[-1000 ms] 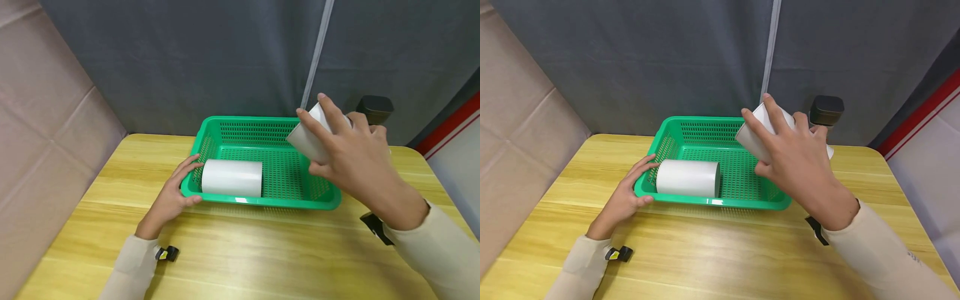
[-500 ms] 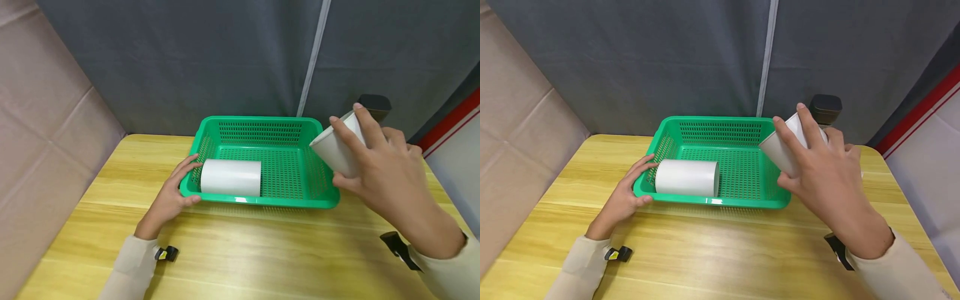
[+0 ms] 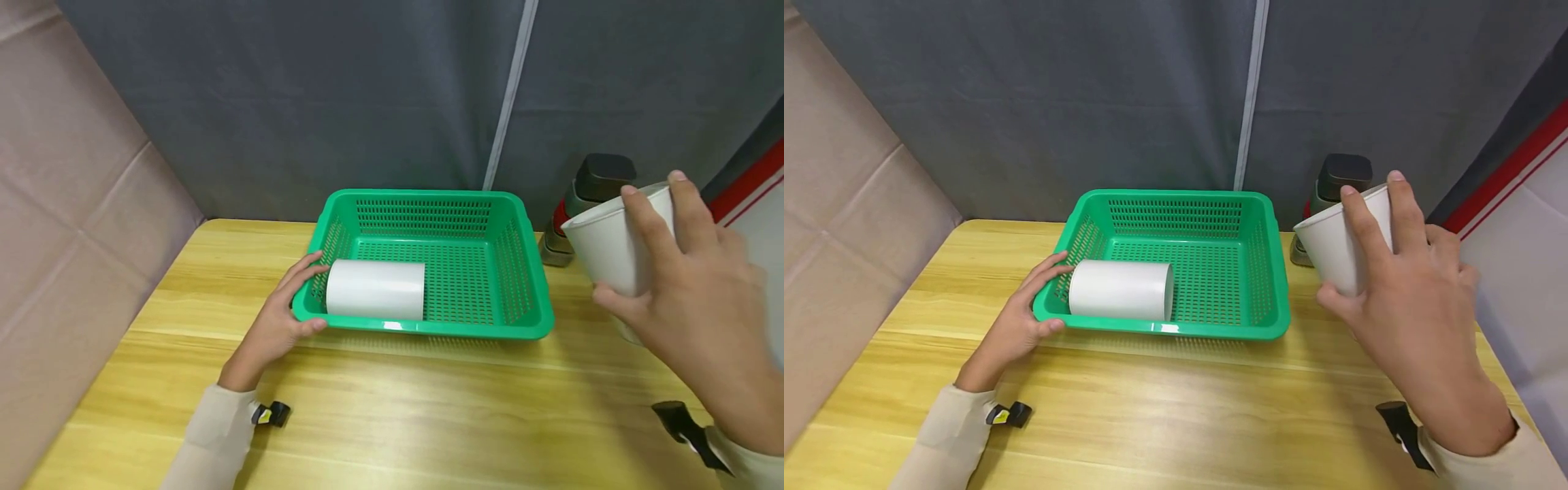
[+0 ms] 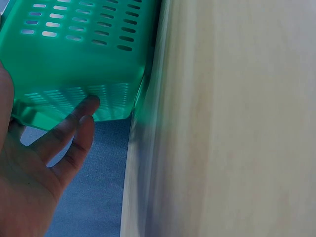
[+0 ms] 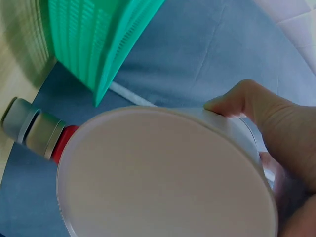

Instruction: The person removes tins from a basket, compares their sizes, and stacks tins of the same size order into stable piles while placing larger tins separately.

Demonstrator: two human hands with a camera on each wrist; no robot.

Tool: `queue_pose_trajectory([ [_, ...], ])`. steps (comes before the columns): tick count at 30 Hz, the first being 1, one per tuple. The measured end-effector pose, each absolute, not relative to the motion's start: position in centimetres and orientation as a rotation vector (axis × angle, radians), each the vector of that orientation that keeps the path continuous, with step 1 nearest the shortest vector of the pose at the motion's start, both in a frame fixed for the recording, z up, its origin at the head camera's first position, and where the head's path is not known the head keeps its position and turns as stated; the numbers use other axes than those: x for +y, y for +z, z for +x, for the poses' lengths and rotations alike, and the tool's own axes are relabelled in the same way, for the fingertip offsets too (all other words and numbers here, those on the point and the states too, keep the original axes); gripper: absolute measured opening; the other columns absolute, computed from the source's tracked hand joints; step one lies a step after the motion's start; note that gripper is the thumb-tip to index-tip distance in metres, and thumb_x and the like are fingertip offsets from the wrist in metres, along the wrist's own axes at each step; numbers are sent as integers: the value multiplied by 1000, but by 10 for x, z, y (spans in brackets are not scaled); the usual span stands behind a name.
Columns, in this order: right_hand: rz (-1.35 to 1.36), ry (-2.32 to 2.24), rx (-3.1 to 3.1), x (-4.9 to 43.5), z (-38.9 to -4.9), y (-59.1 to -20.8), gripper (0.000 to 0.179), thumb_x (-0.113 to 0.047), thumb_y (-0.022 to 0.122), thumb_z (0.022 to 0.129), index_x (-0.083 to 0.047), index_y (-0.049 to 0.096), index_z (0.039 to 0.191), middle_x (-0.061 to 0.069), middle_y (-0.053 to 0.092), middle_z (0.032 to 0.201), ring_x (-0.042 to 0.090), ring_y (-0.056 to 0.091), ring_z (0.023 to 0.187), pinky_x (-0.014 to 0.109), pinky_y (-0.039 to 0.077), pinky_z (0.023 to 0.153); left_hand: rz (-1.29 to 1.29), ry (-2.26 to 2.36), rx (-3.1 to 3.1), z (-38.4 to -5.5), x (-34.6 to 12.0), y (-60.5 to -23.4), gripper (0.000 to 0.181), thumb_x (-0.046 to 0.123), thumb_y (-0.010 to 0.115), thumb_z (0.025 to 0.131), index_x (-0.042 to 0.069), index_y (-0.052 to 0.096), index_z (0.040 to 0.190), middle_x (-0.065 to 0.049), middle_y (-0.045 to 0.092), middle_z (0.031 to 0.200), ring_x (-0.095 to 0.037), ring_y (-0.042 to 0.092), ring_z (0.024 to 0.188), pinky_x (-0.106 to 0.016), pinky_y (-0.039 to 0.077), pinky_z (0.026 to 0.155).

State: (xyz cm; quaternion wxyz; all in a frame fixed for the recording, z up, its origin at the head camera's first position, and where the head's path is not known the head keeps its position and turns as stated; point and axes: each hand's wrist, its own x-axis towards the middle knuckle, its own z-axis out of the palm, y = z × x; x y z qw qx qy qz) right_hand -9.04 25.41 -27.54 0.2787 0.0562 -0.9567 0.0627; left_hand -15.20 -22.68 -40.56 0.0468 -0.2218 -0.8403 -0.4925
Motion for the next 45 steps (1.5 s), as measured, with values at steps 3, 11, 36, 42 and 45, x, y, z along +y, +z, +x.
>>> queue_pose_trajectory([
  [3, 63, 188, -2565, 258, -89, -277, 121, -16, 92, 60, -23, 30, 163, 24, 24, 170, 75, 44, 101, 84, 39, 75, -677, -1502, -2564, -152, -227, -406, 90, 68, 83, 77, 20, 56, 149, 5, 33, 170, -33, 24, 159, -72, 23, 120],
  [11, -60, 228, -2511, 275, -92, -288, 118, -7, 87, 63, -19, 28, 164, 26, 22, 170, 80, 43, 110, 83, 37, 94, -674, -1500, -2568, -152, -227, -404, 92, 70, 81, 77, 20, 56, 150, 5, 32, 170, -34, 24, 159, -72, 23, 120],
  [36, -240, 343, -2389, 313, -143, -357, 93, -23, 82, 85, -17, 25, 159, 25, 20, 169, 76, 43, 107, 83, 38, 73, -682, -1487, -2564, -153, -227, -406, 93, 71, 81, 76, 19, 56, 149, 5, 33, 170, -33, 25, 159, -74, 22, 120],
  [42, -271, 442, -2383, 320, -159, -368, 90, -23, 82, 88, -17, 25, 158, 23, 18, 170, 74, 41, 116, 81, 37, 80, -679, -1498, -2565, -153, -227, -406, 94, 71, 81, 76, 18, 56, 149, 5, 33, 170, -32, 24, 160, -72, 23, 121],
  [45, -259, 489, -2365, 322, -165, -374, 89, -23, 81, 89, -18, 25, 157, 24, 18, 169, 73, 39, 121, 79, 36, 88, -679, -1508, -2559, -153, -227, -406, 94, 70, 82, 76, 17, 56, 149, 5, 33, 170, -33, 23, 160, -71, 22, 121],
])
